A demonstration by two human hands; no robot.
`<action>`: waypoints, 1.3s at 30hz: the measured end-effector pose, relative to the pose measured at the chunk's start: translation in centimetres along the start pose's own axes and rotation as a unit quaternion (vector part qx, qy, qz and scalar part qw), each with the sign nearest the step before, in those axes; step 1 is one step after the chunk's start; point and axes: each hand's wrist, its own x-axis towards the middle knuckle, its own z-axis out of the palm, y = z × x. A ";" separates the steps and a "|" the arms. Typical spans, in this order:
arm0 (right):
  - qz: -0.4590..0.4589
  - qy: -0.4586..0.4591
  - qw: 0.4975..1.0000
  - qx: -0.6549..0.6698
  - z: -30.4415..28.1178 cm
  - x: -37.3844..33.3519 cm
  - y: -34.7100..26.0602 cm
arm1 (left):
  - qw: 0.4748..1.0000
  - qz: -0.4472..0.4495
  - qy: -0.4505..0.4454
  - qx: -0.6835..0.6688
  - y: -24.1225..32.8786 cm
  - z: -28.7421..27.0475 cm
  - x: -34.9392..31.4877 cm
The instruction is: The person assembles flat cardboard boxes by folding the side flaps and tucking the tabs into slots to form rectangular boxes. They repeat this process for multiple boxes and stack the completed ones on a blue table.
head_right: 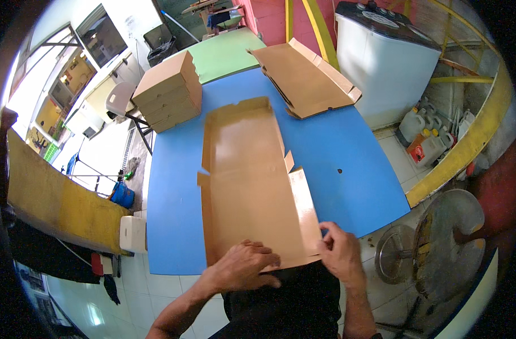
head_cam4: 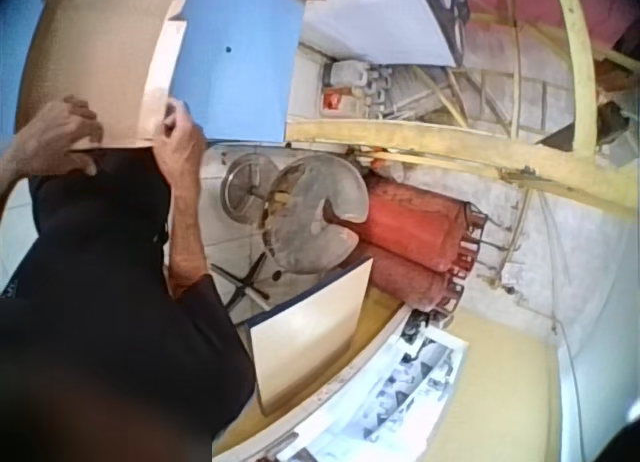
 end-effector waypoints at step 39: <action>0.065 -0.136 0.919 0.365 7.7 1.1 -2.5 | 0.913 -0.293 0.203 -0.198 -2.8 2.9 1.8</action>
